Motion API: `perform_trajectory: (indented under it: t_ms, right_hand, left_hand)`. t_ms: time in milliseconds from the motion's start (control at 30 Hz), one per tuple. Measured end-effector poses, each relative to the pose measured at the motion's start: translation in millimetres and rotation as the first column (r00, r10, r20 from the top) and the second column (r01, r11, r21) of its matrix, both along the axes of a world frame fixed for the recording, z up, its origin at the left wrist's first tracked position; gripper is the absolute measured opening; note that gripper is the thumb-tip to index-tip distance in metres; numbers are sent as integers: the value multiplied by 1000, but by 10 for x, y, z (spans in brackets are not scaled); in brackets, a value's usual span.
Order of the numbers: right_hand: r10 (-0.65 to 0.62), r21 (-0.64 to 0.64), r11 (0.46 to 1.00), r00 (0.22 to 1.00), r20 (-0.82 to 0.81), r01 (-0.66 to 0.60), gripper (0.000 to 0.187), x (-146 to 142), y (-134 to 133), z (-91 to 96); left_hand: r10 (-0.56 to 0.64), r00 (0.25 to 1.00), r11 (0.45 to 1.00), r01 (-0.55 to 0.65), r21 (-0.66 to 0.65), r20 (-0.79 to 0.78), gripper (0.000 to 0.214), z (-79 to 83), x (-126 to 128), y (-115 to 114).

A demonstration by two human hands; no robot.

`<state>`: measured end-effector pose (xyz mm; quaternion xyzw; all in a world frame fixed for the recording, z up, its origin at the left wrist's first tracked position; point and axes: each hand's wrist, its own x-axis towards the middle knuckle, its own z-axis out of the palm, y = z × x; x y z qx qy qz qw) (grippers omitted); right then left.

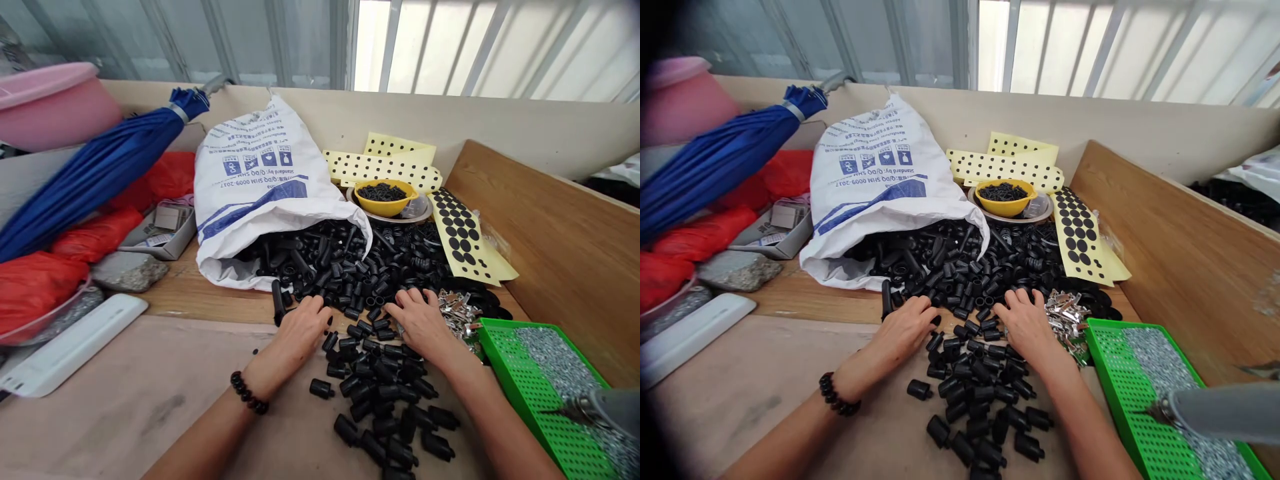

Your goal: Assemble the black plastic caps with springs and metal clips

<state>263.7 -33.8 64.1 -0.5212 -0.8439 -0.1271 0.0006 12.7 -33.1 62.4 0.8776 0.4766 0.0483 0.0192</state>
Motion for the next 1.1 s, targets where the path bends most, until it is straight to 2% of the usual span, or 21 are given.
perform_trajectory:
  t_ms: [233, 400, 467, 567, 633, 733, 800, 900, 1033, 1100]
  right_hand:
    - [24, 30, 999, 1000, -17, -23, 20, -5, 30, -20]
    - [33, 32, 999, 995, -93, -30, 23, 21, 83, -42]
    - [36, 28, 999, 988, -147, -32, 26, 34, 82, -16]
    - [55, 9, 998, 970, -235, -54, 30, 25, 6, 85]
    - [78, -39, 995, 940, -333, -97, 30, -12, -99, 173]
    - [116, -147, 961, 826, -552, -233, 33, -105, -286, 276]
    - [174, -129, 945, 798, -577, -300, 38, -168, -389, 315]
    - [223, -72, 945, 792, -568, -318, 42, -221, -487, 369]
    - [197, -123, 916, 697, -689, -381, 33, -179, -563, 470]
    - [148, -153, 917, 671, -726, -367, 29, -121, -593, 498]
  left_hand:
    - [-13, 996, 998, 19, -57, 92, 15, -62, -27, 50]
    - [-21, 974, 994, 44, -98, 226, 16, 7, -34, 46]
    - [-24, 949, 991, 65, -121, 316, 17, 62, -8, 20]
    - [-12, 870, 979, 110, -171, 493, 18, 160, 61, -40]
    - [-1, 820, 969, 141, -201, 572, 17, 226, 119, -89]
    - [9, 763, 953, 190, -238, 646, 18, 299, 209, -161]
    - [24, 732, 938, 219, -268, 681, 18, 320, 262, -204]
    - [75, 696, 909, 247, -337, 714, 20, 316, 326, -261]
    - [153, 626, 841, 323, -433, 765, 22, 310, 373, -332]
    - [193, 598, 819, 338, -463, 778, 21, 315, 381, -363]
